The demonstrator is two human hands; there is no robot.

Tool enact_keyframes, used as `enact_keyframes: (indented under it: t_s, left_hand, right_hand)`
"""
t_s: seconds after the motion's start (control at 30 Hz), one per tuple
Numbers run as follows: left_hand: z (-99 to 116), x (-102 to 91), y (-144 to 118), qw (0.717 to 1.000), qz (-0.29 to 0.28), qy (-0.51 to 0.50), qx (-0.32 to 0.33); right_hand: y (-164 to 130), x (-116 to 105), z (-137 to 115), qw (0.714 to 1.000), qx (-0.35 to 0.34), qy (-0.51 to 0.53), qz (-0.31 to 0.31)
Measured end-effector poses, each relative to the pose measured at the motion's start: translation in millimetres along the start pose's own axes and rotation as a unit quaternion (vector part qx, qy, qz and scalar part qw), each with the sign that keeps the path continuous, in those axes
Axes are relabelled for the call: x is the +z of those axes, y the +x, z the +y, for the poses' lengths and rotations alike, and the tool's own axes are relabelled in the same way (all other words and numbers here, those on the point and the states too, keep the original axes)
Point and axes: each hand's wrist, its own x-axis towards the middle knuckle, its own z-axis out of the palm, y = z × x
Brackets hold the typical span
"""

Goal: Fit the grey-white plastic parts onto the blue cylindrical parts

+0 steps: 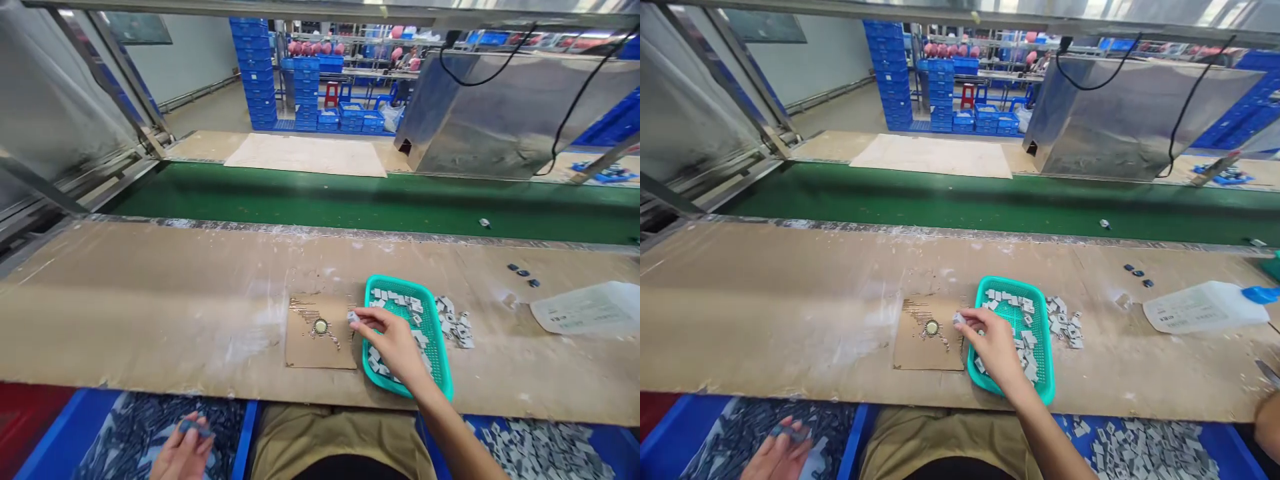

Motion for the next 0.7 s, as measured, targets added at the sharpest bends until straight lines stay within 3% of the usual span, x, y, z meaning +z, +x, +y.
enact_keyframes:
  t_s: [0.1,0.17,0.3,0.43,0.57,0.63,0.7]
  left_hand:
    - [-18.8,26.8,-12.8,0.99,-0.121,-0.07,0.003]
    - [-31.1,42.5,-20.4,0.98,-0.174,-0.094,-0.007]
    - [-42.4,64.9,-31.9,0.97,-0.217,-0.107,-0.039]
    - [-45.2,75.2,-36.8,0.964,-0.255,-0.079,-0.016]
    - [-51.7,82.7,-32.6,0.952,-0.3,-0.057,0.018]
    - [-54.2,90.2,-31.7,0.952,-0.301,-0.048,0.022]
    - [-55.0,100.6,-33.8,0.956,-0.289,-0.043,0.019]
  right_hand:
    - [6.1,22.6,-5.4,0.984,-0.089,-0.152,-0.041]
    - [10.8,35.0,-4.7,0.966,-0.132,-0.212,-0.067]
    - [18.9,51.3,3.2,0.945,-0.168,-0.259,-0.105]
    - [22.1,57.7,8.5,0.938,-0.165,-0.278,-0.123]
    - [19.7,53.1,3.0,0.967,-0.106,-0.205,-0.109]
    - [15.0,47.9,-3.7,0.988,-0.03,-0.098,-0.113]
    - [6.8,42.9,-11.7,0.99,0.049,0.026,-0.129]
